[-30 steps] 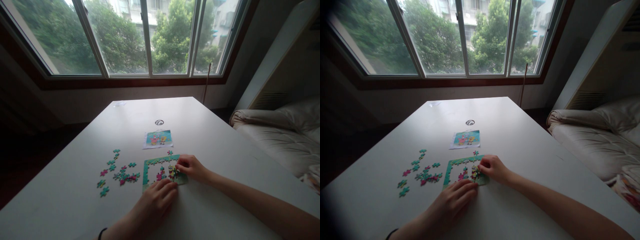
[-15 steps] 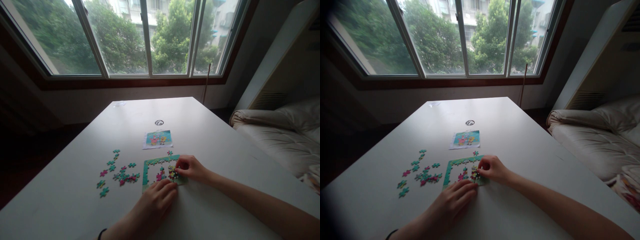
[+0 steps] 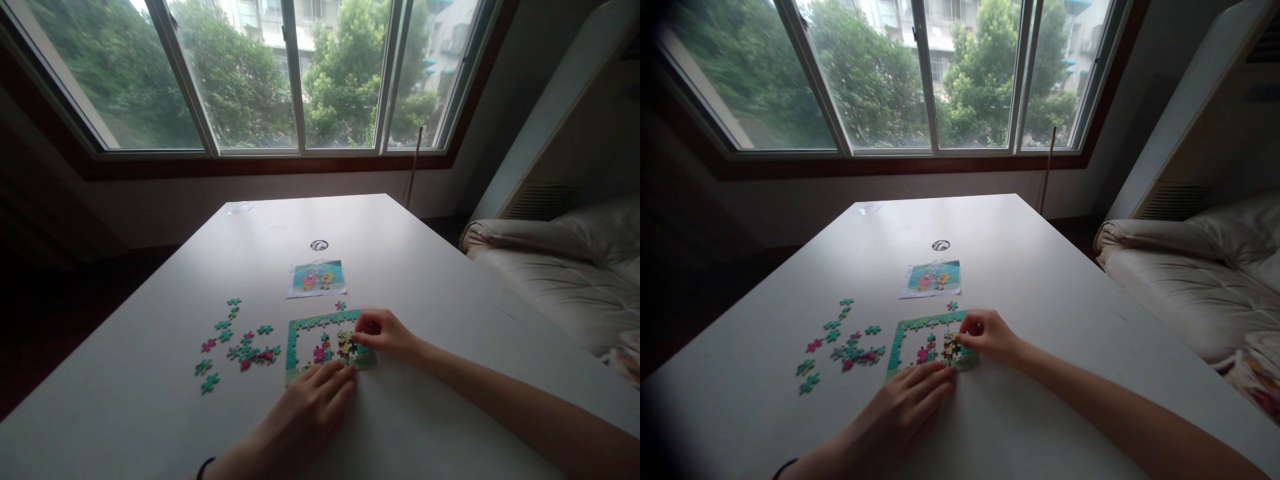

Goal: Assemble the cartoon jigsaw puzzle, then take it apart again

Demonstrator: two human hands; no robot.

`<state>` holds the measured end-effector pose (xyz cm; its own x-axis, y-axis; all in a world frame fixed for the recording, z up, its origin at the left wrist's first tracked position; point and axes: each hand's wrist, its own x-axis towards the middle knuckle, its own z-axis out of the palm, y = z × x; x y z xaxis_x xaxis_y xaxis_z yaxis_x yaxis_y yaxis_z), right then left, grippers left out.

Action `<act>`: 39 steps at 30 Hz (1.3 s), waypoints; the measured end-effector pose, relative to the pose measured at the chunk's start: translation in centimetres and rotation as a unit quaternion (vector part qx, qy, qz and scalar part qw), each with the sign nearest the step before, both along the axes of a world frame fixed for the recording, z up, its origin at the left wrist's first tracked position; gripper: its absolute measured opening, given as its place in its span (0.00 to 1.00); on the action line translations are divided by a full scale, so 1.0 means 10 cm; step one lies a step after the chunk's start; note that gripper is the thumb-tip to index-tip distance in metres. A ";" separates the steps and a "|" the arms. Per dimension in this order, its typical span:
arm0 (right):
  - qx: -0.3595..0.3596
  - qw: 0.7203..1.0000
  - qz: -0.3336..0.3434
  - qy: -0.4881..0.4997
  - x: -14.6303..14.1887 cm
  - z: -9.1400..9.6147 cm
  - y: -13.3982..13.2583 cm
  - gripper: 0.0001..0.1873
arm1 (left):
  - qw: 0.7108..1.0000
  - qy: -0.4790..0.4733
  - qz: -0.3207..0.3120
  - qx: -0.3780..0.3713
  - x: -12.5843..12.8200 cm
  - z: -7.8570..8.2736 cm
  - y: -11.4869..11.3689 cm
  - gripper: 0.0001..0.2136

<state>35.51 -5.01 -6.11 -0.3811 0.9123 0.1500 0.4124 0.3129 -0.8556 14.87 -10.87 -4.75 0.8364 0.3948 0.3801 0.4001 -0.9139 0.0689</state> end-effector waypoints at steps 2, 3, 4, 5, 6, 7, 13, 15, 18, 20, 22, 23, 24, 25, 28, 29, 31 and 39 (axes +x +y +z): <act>-0.003 1.000 -0.010 0.004 0.01 0.00 0.00 0.12 | 0.999 0.009 -0.018 0.042 -0.01 -0.01 -0.02 0.11; -0.003 1.000 -0.015 0.006 0.01 0.01 -0.01 0.13 | 0.998 0.012 -0.029 0.062 -0.01 -0.02 -0.03 0.11; -0.001 1.000 -0.020 0.008 0.01 0.02 -0.01 0.13 | 0.996 0.015 -0.039 0.077 -0.02 -0.02 -0.04 0.12; 0.004 1.000 -0.023 0.010 0.01 0.03 -0.02 0.13 | 0.995 0.016 -0.046 0.088 -0.02 -0.01 -0.05 0.13; 0.011 1.000 -0.024 0.012 0.01 0.05 -0.02 0.13 | 0.994 0.016 -0.050 0.093 -0.02 -0.01 -0.06 0.13; 0.019 0.999 -0.023 0.017 0.00 0.07 -0.03 0.12 | 0.994 0.014 -0.051 0.097 -0.02 -0.01 -0.07 0.13; 0.036 0.999 0.017 0.028 -0.15 0.21 -0.06 0.07 | 0.991 0.007 -0.058 0.124 -0.03 -0.03 -0.08 0.14; 0.041 0.999 0.023 0.014 -0.23 0.22 -0.06 0.05 | 0.990 0.003 -0.057 0.132 -0.03 -0.04 -0.08 0.14; 0.056 0.998 0.013 -0.010 -0.31 0.21 -0.03 0.05 | 0.990 -0.008 -0.045 0.131 -0.03 -0.05 -0.08 0.14; 0.062 0.998 0.010 -0.017 -0.34 0.18 -0.01 0.06 | 0.992 -0.023 -0.039 0.120 -0.01 -0.06 -0.08 0.14; 0.064 0.998 0.017 -0.015 -0.33 0.15 0.01 0.06 | 0.993 -0.035 -0.037 0.108 0.00 -0.06 -0.08 0.14; 0.064 0.998 0.021 -0.011 -0.33 0.14 0.01 0.06 | 0.993 -0.037 -0.037 0.105 0.00 -0.07 -0.08 0.14; 0.064 0.998 0.025 -0.007 -0.33 0.13 0.02 0.06 | 0.994 -0.035 -0.035 0.102 0.00 -0.08 -0.08 0.14; 0.063 0.998 0.027 -0.003 -0.32 0.13 0.02 0.07 | 0.994 -0.031 -0.033 0.100 0.00 -0.08 -0.09 0.14; 0.063 0.998 0.029 -0.001 -0.31 0.12 0.02 0.07 | 0.994 -0.026 -0.029 0.102 0.00 -0.09 -0.09 0.13; 0.064 0.998 0.029 -0.003 -0.31 0.12 0.02 0.06 | 0.994 -0.025 -0.028 0.102 0.00 -0.09 -0.09 0.13; 0.067 0.997 0.032 -0.011 -0.31 0.12 0.02 0.06 | 0.994 -0.025 -0.025 0.103 0.00 -0.08 -0.09 0.13; 0.105 0.993 0.029 -0.049 -0.32 0.11 0.00 0.05 | 0.993 -0.044 -0.022 0.104 0.01 -0.07 -0.09 0.15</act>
